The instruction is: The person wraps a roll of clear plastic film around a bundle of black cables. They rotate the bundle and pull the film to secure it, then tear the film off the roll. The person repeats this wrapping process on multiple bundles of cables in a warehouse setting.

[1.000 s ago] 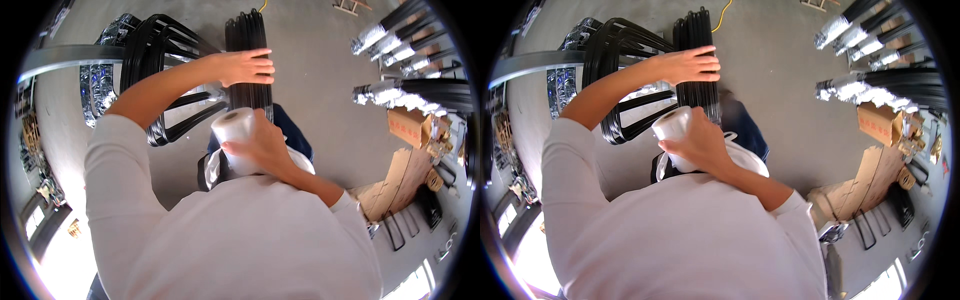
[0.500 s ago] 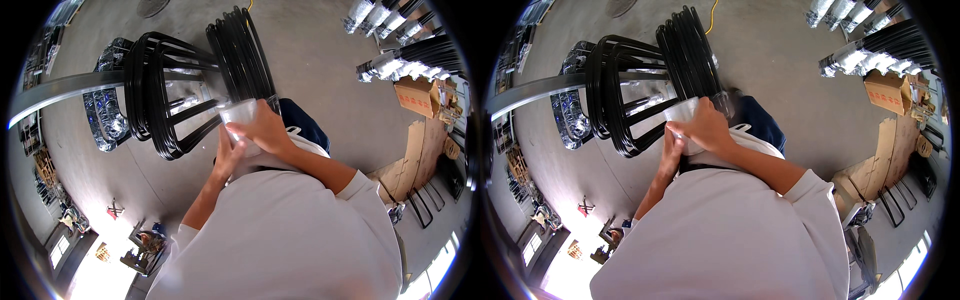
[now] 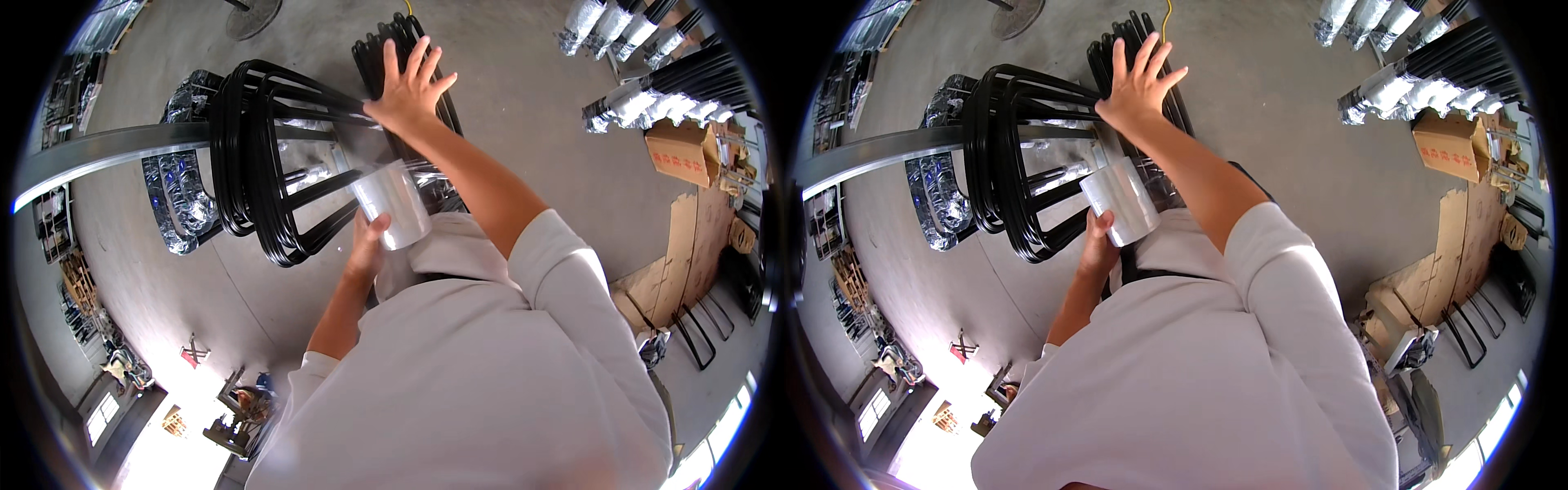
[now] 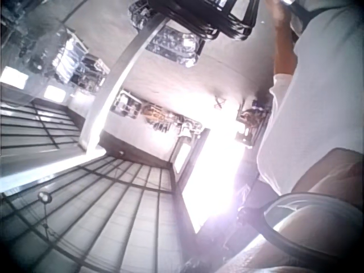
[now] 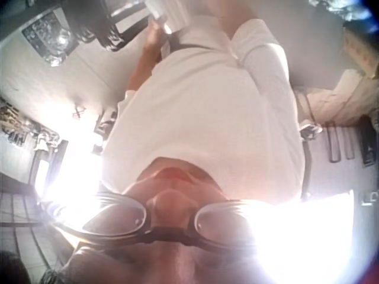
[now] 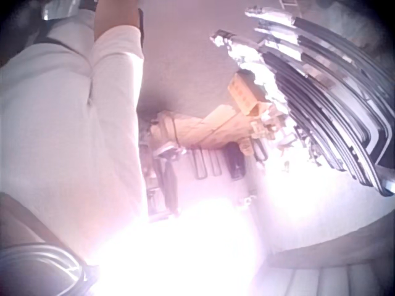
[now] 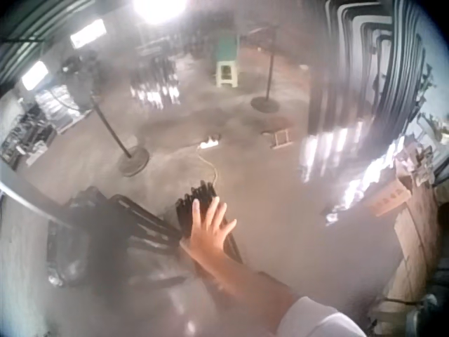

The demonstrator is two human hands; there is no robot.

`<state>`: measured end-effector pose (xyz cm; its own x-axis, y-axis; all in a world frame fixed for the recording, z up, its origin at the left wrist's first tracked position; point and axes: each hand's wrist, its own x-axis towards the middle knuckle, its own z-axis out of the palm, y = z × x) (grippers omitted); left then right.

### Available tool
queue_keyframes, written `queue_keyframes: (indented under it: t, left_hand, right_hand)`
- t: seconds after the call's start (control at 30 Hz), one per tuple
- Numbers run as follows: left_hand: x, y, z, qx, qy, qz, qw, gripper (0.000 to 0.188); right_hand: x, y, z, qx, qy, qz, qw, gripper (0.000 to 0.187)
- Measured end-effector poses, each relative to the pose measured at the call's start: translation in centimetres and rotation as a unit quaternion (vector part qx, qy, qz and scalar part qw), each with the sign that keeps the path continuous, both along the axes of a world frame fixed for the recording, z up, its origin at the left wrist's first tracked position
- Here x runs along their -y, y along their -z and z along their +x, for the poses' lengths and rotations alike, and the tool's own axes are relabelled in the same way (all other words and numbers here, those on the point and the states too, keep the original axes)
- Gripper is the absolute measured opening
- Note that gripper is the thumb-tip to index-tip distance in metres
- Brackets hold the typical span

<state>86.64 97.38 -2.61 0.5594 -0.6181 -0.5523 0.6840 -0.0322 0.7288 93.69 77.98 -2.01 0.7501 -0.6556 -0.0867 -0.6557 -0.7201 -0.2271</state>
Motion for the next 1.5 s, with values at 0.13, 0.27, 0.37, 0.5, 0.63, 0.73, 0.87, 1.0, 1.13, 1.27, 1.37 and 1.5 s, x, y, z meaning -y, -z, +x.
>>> queue_keyframes:
  t: [0.13,0.27,0.37,0.5,0.63,0.73,0.87,1.0,1.13,1.27,1.37,1.5]
  left_hand:
    - [-0.2,-1.0,0.6,0.051,-0.038,0.018,0.998,0.08]
    - [-0.1,0.3,2.8,0.006,-0.103,0.079,0.992,0.065]
    - [-0.6,5.5,5.2,-0.03,-0.077,0.104,0.991,0.064]
    - [3.6,16.0,7.0,-0.001,-0.023,0.213,0.977,0.068]
    - [10.4,13.2,6.1,-0.063,0.109,-0.034,0.991,0.052]
    - [12.6,12.7,5.8,-0.129,0.117,-0.085,0.981,0.045]
    - [14.9,13.2,4.4,-0.106,0.151,-0.096,0.978,0.036]
    - [15.4,16.3,4.0,-0.002,0.204,-0.194,0.96,0.031]
    - [15.0,12.6,5.5,-0.08,0.193,-0.211,0.955,0.034]
    - [14.0,9.3,6.4,-0.018,0.175,-0.219,0.96,0.037]
    - [11.1,10.6,6.4,-0.02,0.189,-0.158,0.969,0.039]
    - [8.4,13.8,5.6,-0.02,0.225,-0.075,0.971,0.042]
  right_hand:
    - [0.8,0.5,0.6,0.002,0.056,0.009,0.998,0.097]
    - [1.4,1.4,0.2,0.047,0.039,-0.01,0.998,0.092]
    - [1.4,1.5,0.0,0.063,0.027,-0.016,0.998,0.09]
    - [0.4,1.4,0.1,0.098,0.012,-0.066,0.993,0.09]
    - [0.9,0.6,-0.4,0.068,0.009,-0.028,0.997,0.087]
    - [6.0,0.9,-3.4,0.283,0.038,0.356,0.89,0.065]
    - [8.9,5.0,-7.0,0.349,0.247,0.421,0.8,0.039]
    - [7.6,3.1,-6.7,0.31,0.263,0.637,0.655,0.034]
    - [7.1,3.4,-6.8,0.333,0.272,0.606,0.668,0.033]
    - [4.9,4.3,-7.2,0.347,0.19,0.532,0.749,0.032]
    - [3.5,8.8,-9.4,0.381,0.176,0.644,0.639,0.035]
    - [0.9,11.5,-12.1,0.201,0.04,0.519,0.83,0.043]
